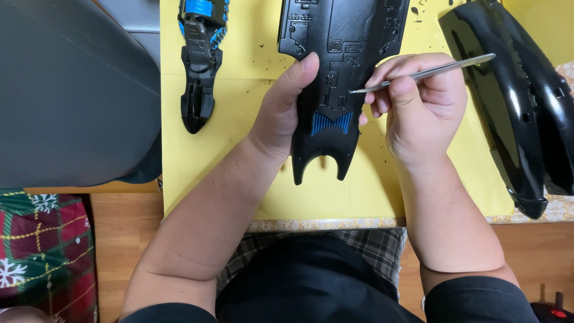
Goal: Applying small blue decorative details to a black plastic model part using tweezers and a scribe tool.
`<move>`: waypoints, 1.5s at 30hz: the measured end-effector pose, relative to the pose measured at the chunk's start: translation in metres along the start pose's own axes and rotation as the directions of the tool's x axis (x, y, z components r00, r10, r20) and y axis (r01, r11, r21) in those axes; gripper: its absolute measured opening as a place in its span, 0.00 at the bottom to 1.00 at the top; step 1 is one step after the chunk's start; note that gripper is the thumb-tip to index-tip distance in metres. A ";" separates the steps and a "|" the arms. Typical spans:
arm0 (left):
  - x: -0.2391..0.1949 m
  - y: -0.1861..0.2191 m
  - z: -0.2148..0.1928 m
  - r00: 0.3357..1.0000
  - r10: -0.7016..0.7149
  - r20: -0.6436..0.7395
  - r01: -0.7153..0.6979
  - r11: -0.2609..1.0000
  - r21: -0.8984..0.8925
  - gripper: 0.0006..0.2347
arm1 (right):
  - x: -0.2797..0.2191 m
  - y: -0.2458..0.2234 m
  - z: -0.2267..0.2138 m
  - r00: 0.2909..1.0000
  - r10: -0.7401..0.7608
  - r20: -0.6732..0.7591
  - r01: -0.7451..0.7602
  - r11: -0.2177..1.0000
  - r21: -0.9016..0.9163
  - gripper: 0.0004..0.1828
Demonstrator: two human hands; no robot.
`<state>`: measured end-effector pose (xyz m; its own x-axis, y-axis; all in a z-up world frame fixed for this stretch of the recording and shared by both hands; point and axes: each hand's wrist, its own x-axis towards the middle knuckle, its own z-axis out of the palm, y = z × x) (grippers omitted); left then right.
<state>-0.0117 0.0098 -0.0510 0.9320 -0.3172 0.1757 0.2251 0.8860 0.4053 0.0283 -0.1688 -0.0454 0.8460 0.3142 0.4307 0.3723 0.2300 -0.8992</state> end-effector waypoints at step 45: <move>-0.002 -0.001 -0.001 0.998 -0.018 -0.055 0.017 1.000 -0.019 0.24 | -0.001 -0.004 0.005 0.999 0.036 -0.022 -0.034 0.994 0.100 0.12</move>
<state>-0.0137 0.0100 -0.0532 0.9419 -0.3140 0.1193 0.2461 0.8868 0.3912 0.0238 -0.1650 -0.0421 0.8670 0.3022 0.3961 0.3033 0.3106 -0.9008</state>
